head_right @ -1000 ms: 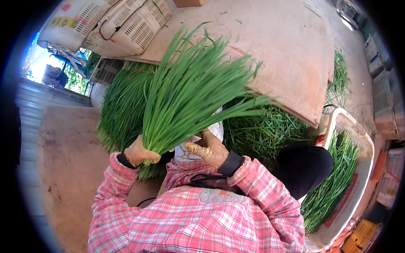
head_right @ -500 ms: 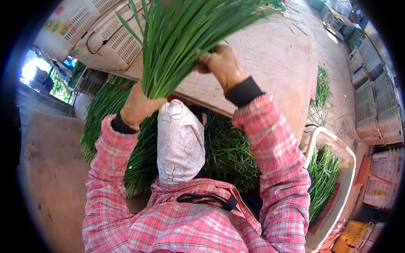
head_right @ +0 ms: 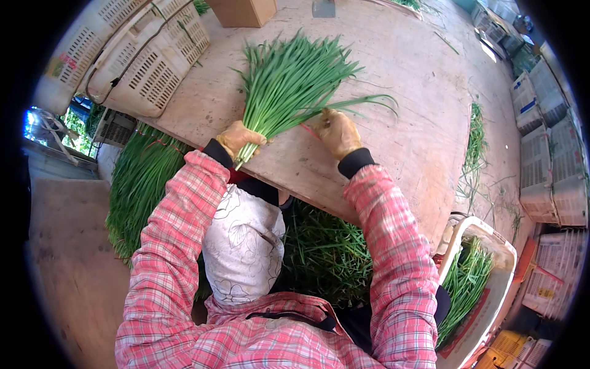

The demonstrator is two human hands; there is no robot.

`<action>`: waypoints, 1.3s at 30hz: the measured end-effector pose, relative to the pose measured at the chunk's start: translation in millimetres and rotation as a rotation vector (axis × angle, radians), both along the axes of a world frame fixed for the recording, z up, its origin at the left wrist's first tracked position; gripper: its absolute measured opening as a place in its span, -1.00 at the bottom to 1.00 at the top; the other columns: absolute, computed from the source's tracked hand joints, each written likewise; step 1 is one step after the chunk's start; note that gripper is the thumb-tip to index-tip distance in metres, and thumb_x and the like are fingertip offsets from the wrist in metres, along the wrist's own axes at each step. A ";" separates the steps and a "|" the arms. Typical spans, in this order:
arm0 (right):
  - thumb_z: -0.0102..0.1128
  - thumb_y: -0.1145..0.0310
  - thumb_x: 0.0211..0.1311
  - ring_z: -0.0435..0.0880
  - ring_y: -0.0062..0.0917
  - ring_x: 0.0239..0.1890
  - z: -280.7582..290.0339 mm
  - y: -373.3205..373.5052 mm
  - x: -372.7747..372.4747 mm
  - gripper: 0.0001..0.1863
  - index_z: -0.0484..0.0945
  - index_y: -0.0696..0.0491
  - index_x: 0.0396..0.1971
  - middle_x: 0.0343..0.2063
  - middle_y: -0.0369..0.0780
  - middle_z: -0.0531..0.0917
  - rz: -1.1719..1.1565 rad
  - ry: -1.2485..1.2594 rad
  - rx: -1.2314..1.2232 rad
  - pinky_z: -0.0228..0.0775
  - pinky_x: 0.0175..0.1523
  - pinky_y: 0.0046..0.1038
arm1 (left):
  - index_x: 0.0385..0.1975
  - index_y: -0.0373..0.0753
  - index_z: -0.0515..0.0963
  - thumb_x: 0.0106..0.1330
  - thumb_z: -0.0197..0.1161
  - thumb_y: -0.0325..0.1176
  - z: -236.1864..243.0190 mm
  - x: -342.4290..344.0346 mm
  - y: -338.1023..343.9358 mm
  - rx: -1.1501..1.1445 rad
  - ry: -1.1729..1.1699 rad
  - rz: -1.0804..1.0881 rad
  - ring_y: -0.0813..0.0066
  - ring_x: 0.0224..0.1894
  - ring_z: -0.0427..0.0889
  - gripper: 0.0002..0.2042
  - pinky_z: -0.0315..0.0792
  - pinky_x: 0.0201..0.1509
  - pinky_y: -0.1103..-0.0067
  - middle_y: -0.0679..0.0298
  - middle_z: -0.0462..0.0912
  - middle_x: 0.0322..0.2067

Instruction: The person sorts bunches of green onions by hand on a wooden table, wraps red ties around them to bundle them, and places the finished bundles into a plastic crate.

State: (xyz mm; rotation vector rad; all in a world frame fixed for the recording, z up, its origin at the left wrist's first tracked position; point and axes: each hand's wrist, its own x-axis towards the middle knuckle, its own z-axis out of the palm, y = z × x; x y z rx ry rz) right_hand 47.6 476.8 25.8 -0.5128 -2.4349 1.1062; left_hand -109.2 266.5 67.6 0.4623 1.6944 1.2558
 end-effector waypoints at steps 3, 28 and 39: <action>0.26 0.19 -0.10 0.59 -0.17 -0.30 18.9 -17.7 13.1 -0.66 0.56 0.08 -0.33 -0.42 -0.06 0.61 0.016 -0.084 0.303 0.43 -0.20 -0.33 | -0.24 -0.34 0.49 -0.06 0.28 -0.54 1.2 -2.9 -4.5 -0.013 0.057 0.028 0.50 -0.63 0.52 -0.68 0.44 -0.60 0.63 0.16 0.61 -0.42; 0.04 0.40 -0.01 0.62 -0.14 -0.38 21.4 -39.6 19.6 -0.87 0.52 0.13 -0.50 -0.47 -0.06 0.62 0.050 -0.444 0.571 0.46 -0.31 -0.23 | 0.03 -0.44 0.35 0.08 0.31 -0.38 -29.9 3.7 -57.1 0.108 0.575 0.165 0.33 -0.02 0.48 -0.49 0.34 0.07 0.53 -0.03 0.50 -0.05; 0.04 0.27 0.08 0.57 -0.14 -0.36 7.3 -40.4 35.0 -0.83 0.52 0.02 -0.39 -0.41 -0.10 0.59 0.004 -0.350 0.452 0.39 -0.30 -0.17 | -0.13 -0.23 0.53 0.16 0.07 -0.39 -26.4 7.0 -52.7 -0.066 0.930 0.108 0.19 -0.17 0.58 -0.73 0.40 -0.05 0.45 0.03 0.60 -0.25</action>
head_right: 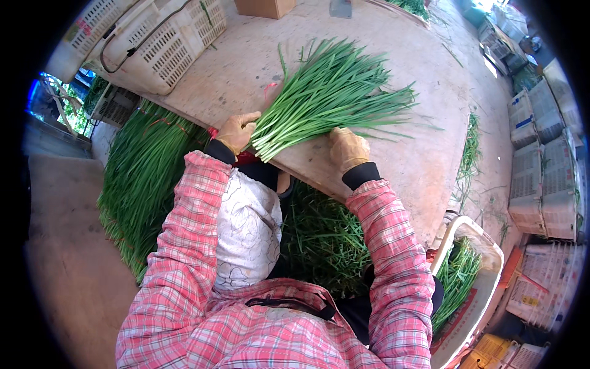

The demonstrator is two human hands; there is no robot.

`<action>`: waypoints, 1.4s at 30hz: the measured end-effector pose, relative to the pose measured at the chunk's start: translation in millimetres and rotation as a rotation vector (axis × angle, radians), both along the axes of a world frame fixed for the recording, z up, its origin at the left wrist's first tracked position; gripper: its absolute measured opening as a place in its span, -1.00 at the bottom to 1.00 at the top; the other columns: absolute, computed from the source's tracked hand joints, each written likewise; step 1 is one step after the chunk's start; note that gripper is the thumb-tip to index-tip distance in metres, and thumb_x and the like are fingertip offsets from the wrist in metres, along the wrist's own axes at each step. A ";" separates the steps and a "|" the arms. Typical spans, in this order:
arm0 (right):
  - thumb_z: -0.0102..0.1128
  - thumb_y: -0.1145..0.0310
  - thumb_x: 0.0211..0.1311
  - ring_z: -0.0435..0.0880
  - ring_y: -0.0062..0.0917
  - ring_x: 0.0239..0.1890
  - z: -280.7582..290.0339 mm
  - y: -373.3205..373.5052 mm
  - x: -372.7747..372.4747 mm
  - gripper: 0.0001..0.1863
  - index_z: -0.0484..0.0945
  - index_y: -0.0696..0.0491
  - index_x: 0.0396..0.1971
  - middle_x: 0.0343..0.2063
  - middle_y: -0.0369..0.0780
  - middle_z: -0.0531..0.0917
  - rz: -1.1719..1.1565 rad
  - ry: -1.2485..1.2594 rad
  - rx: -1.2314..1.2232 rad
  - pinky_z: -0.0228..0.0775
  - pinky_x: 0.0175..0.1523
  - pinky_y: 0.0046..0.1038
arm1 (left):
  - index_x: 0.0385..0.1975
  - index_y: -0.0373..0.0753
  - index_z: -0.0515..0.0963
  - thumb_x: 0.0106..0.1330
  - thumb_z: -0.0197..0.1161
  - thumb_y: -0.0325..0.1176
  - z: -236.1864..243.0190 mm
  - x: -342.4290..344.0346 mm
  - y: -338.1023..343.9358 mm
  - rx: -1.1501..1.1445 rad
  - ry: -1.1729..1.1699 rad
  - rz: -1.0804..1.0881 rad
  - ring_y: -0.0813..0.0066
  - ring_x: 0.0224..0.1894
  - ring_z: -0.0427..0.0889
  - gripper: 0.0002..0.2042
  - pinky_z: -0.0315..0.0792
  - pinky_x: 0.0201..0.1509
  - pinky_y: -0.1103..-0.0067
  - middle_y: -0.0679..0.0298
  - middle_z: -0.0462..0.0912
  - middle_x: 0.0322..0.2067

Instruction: The person sorts bunches of green onions by hand on a wooden table, wraps red ties around them to bundle them, and places the finished bundles into a plastic crate.

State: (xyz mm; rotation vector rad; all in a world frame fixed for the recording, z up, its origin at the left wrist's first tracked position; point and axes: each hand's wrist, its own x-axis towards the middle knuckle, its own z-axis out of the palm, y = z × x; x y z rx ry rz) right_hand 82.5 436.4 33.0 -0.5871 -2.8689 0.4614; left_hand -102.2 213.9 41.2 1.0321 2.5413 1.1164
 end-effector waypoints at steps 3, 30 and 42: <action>0.06 0.26 0.08 0.57 -0.14 -0.36 0.5 -1.2 -2.2 -0.82 0.50 0.03 -0.38 -0.40 -0.10 0.58 0.016 -0.023 0.038 0.39 -0.29 -0.18 | -0.20 -0.13 0.56 0.12 0.07 -0.32 16.9 7.6 -1.1 -0.170 0.212 0.055 0.02 -0.18 0.53 -0.75 0.39 -0.07 0.31 0.01 0.58 -0.29; 0.12 0.29 0.03 0.58 -0.13 -0.35 15.0 -7.2 14.3 -0.83 0.54 0.01 -0.38 -0.40 -0.09 0.60 -0.038 -0.047 -0.031 0.39 -0.28 -0.15 | -0.23 -0.29 0.45 0.20 -0.03 -0.31 13.5 2.4 -18.5 -0.180 -0.388 0.210 0.23 -0.39 0.62 -0.76 0.50 -0.35 0.41 0.02 0.59 -0.40; 0.15 0.27 0.02 0.59 -0.13 -0.36 16.9 -5.7 21.5 -0.81 0.54 -0.01 -0.35 -0.39 -0.09 0.60 -0.017 -0.059 -0.064 0.39 -0.28 -0.17 | -0.11 -0.41 0.39 0.14 0.08 -0.46 -2.8 -7.6 -14.6 -0.027 -0.460 -0.026 0.44 -0.37 0.55 -0.69 0.54 -0.42 0.54 0.14 0.54 -0.32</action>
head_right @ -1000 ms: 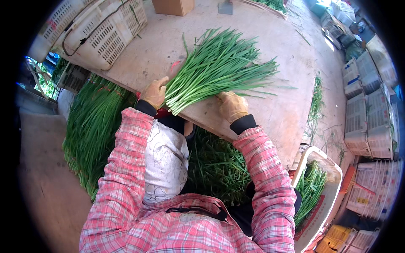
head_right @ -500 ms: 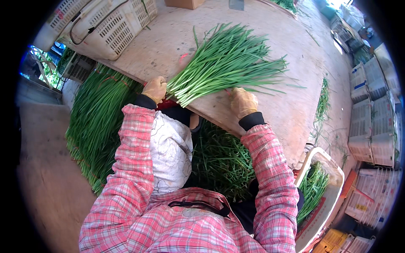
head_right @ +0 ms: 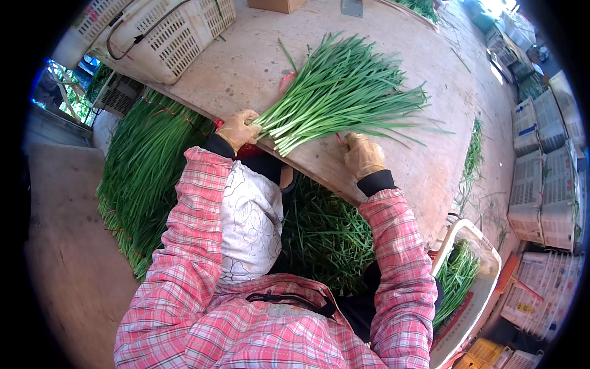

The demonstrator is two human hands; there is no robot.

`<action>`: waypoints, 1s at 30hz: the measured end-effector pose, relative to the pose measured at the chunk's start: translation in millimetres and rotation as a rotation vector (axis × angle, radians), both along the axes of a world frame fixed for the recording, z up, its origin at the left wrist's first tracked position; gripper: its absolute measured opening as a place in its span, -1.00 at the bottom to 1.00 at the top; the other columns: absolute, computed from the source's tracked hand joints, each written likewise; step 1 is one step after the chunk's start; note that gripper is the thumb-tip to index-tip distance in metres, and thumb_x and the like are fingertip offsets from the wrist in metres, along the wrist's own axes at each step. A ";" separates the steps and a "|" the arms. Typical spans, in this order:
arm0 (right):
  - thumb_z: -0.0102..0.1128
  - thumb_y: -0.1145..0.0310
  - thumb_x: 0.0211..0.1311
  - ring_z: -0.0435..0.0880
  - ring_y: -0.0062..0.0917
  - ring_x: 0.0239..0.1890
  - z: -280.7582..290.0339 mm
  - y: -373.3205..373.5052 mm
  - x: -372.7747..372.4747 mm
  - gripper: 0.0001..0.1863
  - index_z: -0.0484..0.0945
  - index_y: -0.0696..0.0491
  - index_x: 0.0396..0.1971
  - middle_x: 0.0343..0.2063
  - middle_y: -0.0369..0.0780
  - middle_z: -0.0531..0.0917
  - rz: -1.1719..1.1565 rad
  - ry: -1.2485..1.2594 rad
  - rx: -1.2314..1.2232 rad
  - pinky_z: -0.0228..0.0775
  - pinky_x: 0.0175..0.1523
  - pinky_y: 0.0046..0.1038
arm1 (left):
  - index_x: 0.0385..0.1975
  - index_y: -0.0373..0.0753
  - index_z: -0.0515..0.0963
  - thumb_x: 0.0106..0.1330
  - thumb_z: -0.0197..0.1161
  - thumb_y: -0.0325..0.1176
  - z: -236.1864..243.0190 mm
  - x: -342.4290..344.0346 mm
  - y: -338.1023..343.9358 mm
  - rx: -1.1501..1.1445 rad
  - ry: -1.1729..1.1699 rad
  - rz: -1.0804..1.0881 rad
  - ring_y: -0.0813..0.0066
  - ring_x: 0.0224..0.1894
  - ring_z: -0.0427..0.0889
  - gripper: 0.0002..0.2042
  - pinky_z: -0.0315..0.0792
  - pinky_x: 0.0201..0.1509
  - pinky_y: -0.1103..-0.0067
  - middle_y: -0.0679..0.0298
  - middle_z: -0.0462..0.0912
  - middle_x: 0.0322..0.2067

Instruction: The person sorts bunches of green onions by hand on a wooden table, wraps red ties around them to bundle them, and places the finished bundles into a plastic crate.

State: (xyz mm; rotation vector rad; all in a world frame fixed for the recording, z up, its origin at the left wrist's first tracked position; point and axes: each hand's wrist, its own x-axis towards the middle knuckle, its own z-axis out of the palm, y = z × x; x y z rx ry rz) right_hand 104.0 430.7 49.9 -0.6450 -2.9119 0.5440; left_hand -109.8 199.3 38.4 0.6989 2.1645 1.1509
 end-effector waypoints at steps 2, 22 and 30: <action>0.17 0.29 0.01 0.58 -0.15 -0.32 8.8 -3.5 -0.9 -0.79 0.53 0.01 -0.33 -0.33 -0.08 0.59 0.020 0.045 0.041 0.39 -0.26 -0.19 | -0.11 -0.42 0.40 0.11 0.11 -0.45 18.9 11.4 2.3 -0.059 -0.022 0.058 0.44 -0.38 0.55 -0.67 0.54 -0.41 0.55 0.13 0.53 -0.31; 0.06 0.42 -0.10 0.39 -0.05 0.04 -5.5 -16.7 -62.4 -0.46 0.44 -0.06 0.04 0.07 0.00 0.39 0.221 0.252 0.281 0.28 0.10 -0.20 | -0.27 -0.37 0.50 -0.01 0.19 -0.45 -3.5 5.3 6.5 -0.108 0.319 -0.059 0.51 -0.40 0.56 -0.73 0.44 -0.40 0.59 0.18 0.57 -0.50; 0.10 0.44 -0.11 0.37 -0.13 0.07 5.3 -12.8 -52.3 -0.42 0.41 -0.06 0.06 0.07 -0.03 0.40 0.220 0.213 0.177 0.20 0.15 -0.24 | -0.21 -0.40 0.49 0.12 0.07 -0.45 -3.7 4.3 10.6 0.082 -0.015 0.027 0.49 -0.43 0.56 -0.75 0.48 -0.40 0.60 0.21 0.57 -0.44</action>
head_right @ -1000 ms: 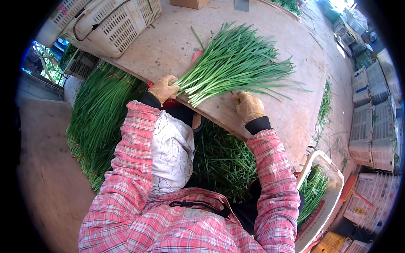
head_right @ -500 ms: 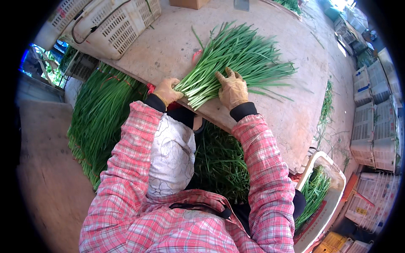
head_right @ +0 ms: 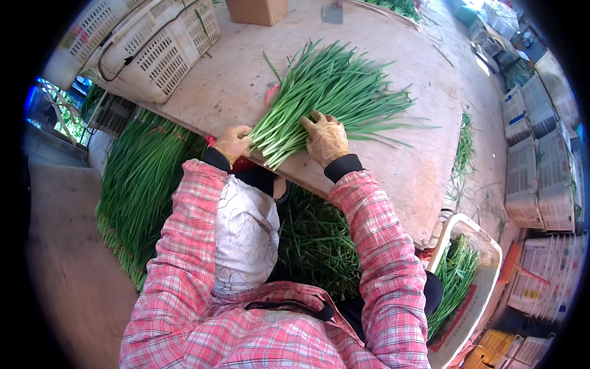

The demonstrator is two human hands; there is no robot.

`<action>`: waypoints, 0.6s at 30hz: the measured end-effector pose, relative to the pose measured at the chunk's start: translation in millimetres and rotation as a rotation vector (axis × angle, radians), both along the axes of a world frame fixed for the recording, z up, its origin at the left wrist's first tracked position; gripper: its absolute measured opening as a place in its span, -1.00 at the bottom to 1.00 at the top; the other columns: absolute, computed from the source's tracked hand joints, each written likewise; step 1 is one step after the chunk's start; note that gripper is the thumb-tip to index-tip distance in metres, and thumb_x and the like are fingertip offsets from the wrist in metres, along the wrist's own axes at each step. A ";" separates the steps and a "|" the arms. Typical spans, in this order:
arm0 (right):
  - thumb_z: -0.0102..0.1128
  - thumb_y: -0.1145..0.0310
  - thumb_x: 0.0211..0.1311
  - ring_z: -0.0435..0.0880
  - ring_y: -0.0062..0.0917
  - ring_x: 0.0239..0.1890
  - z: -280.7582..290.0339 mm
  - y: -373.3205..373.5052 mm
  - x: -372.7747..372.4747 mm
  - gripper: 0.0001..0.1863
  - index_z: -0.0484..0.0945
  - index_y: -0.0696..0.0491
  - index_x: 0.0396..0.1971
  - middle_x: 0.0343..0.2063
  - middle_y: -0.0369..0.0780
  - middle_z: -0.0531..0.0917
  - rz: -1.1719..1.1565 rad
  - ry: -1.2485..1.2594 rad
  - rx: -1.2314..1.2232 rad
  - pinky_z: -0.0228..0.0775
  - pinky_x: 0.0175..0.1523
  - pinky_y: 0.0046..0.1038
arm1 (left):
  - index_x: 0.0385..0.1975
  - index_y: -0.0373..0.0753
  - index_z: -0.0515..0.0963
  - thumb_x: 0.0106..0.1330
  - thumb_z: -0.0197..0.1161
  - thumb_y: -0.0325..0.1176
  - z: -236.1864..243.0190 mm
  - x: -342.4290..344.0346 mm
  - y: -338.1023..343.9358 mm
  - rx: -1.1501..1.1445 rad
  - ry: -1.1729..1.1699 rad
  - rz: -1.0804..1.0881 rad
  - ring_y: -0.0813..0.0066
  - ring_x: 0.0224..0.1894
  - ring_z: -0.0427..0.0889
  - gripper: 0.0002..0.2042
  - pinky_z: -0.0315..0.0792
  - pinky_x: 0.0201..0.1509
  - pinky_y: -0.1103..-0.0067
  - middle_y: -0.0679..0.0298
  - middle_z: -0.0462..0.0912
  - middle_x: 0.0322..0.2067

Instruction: The person sorts bunches of green onions by hand on a wooden table, wraps red ties around them to bundle them, and places the finished bundles into a plastic crate.

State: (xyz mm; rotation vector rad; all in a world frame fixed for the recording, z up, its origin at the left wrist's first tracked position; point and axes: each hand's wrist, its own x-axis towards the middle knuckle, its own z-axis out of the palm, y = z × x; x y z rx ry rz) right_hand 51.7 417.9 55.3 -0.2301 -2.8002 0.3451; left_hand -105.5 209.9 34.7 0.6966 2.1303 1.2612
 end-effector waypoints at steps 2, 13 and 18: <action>0.11 0.44 -0.11 0.37 -0.14 0.06 -2.1 -1.9 -1.7 -0.42 0.41 -0.06 0.07 0.07 -0.03 0.40 -0.001 -0.014 0.019 0.20 0.14 -0.25 | -0.17 -0.39 0.49 0.16 0.06 -0.43 3.8 -2.0 -0.6 -0.074 0.022 -0.028 0.49 -0.39 0.57 -0.74 0.49 -0.38 0.61 0.21 0.58 -0.40; 0.18 0.40 -0.04 0.56 -0.24 -0.22 9.1 11.8 40.8 -0.67 0.53 0.04 -0.18 -0.18 -0.07 0.55 -0.099 0.438 -0.081 0.43 -0.18 -0.39 | -0.30 -0.25 0.58 0.13 0.15 -0.11 5.9 -60.1 12.5 -0.243 0.578 0.193 0.21 -0.29 0.60 -0.68 0.42 -0.22 0.43 0.04 0.62 -0.40; 0.23 0.26 0.00 0.59 -0.32 -0.42 3.1 9.9 75.7 -0.79 0.56 0.04 -0.38 -0.41 -0.16 0.57 -0.273 0.168 -0.292 0.41 -0.35 -0.33 | -0.23 -0.24 0.58 0.03 0.22 -0.04 11.4 -81.8 56.4 -0.218 0.532 0.229 0.07 -0.18 0.58 -0.59 0.43 -0.09 0.39 -0.01 0.60 -0.27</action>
